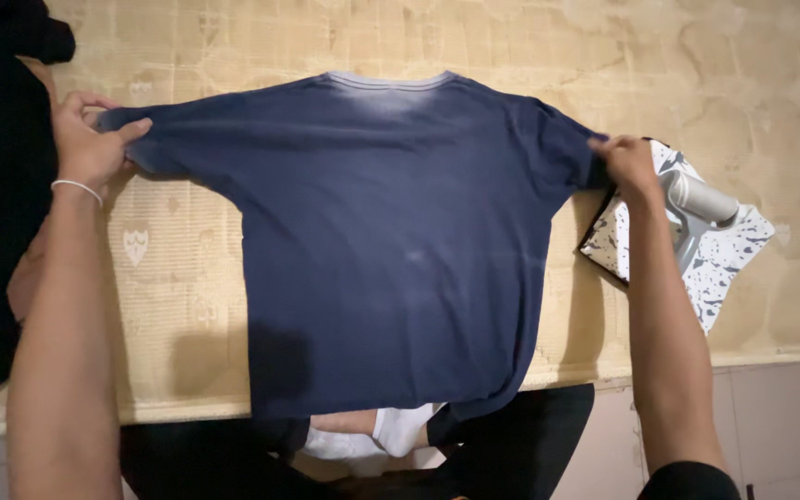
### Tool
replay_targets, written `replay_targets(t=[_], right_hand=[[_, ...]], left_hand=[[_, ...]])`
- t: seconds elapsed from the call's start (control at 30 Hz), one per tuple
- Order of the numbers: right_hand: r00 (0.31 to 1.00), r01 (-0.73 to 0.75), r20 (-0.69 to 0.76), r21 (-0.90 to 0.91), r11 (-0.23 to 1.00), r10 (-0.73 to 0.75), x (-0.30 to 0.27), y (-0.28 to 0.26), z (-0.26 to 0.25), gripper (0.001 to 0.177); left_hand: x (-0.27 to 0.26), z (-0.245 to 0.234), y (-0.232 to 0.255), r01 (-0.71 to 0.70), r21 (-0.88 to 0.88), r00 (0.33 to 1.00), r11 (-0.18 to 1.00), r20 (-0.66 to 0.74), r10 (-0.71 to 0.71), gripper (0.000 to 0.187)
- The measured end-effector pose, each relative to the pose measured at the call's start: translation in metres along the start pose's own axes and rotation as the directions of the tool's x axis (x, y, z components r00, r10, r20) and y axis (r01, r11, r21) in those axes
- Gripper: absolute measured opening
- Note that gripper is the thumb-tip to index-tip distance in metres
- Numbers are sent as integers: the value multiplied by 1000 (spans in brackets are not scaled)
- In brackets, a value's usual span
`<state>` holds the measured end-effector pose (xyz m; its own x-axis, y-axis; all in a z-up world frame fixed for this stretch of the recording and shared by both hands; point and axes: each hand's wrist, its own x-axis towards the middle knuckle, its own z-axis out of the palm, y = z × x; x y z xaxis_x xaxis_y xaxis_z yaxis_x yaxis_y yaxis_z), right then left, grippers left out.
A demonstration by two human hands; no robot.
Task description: The person uses a lint roller to clean a t-shirt on a mattress. They spread the shirt flat by hand, move the lint roller across the fabric, fold the garment, and roll the tool over the folded surfaces.
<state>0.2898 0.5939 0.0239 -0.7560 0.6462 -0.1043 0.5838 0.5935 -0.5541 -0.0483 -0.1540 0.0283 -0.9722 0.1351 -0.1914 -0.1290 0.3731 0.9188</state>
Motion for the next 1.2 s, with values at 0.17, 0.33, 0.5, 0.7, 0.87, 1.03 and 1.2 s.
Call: replay_targets(t=[0.17,0.33,0.5,0.7,0.87,1.03,1.2], right_hand=[[903,-368,-1,512,776,429,33,4,-14,39],[877,-413,-44,442,797,479,-1,-35,-27,56],[824,-566,116,118,816,555,-21,-51,-37,65],[921,-388,355,787,481,161,-11,-27,-31,67],[901,-348,424,831,435,-88,-38,-46,-19,89],[943,-306,329,777,551,60,-28,-21,-36,83],[962,-170,260,810,561,-83,-22,29,-37,87]], left_hand=[[-3,7,-11,-125,182,990,975,-38,134,40],[-10,23,21,-243,727,859,642,-146,491,39],[-18,39,35,-297,879,822,374,35,568,25],[-11,30,-10,-85,784,894,615,-213,394,97],[-63,14,-22,200,471,962,859,-260,-81,60],[-52,13,-29,10,-45,992,999,-123,-15,27],[-62,15,2,3,-669,991,743,-95,-90,33]])
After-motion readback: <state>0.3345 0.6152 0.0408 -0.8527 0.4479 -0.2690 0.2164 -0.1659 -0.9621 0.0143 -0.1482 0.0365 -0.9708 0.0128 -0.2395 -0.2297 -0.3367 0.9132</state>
